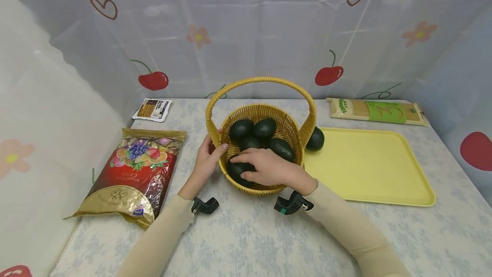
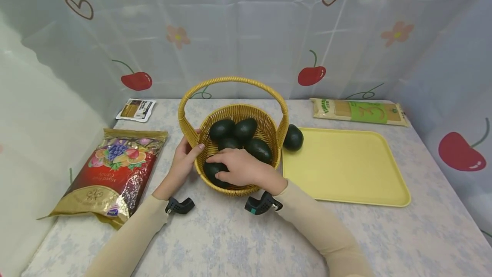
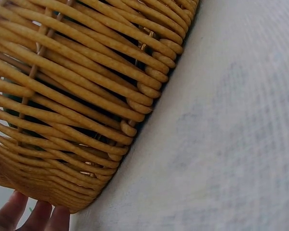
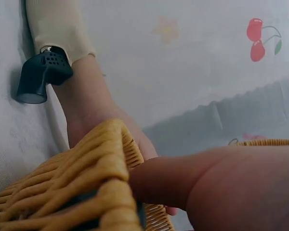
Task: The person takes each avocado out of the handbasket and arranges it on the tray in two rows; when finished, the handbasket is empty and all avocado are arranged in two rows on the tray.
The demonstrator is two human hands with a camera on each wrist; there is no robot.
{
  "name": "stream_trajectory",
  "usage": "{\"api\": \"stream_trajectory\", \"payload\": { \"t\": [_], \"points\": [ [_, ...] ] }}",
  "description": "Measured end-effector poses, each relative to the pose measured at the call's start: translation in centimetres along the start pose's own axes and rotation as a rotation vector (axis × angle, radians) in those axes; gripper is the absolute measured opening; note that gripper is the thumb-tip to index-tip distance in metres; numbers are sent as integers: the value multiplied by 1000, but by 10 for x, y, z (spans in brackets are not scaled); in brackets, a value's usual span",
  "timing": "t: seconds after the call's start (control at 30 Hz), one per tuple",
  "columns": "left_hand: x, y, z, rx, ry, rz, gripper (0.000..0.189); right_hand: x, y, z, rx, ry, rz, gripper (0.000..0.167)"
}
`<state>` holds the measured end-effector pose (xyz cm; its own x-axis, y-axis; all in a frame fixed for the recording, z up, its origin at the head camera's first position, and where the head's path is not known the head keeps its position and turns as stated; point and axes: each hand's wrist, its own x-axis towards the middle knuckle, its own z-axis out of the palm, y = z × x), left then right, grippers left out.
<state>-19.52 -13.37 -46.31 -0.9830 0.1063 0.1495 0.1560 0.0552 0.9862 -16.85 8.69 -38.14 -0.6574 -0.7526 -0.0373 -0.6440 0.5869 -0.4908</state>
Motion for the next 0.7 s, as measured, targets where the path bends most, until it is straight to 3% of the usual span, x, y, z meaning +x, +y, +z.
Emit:
{"api": "stream_trajectory", "payload": {
  "t": [0.13, 0.53, 0.7],
  "points": [
    [-1, 0, 0, -2, 3, -4, 49, 0, 0, 5, -3, -25, 20, 48],
    [-2, 0, 0, -13, 2, -8, 50, 4, 6, 9, 130, -49, 32, 41],
    [-2, 0, 0, -14, 2, 3, 50, 1, 9, 6, 150, -97, -6, 41]
  ]
}}
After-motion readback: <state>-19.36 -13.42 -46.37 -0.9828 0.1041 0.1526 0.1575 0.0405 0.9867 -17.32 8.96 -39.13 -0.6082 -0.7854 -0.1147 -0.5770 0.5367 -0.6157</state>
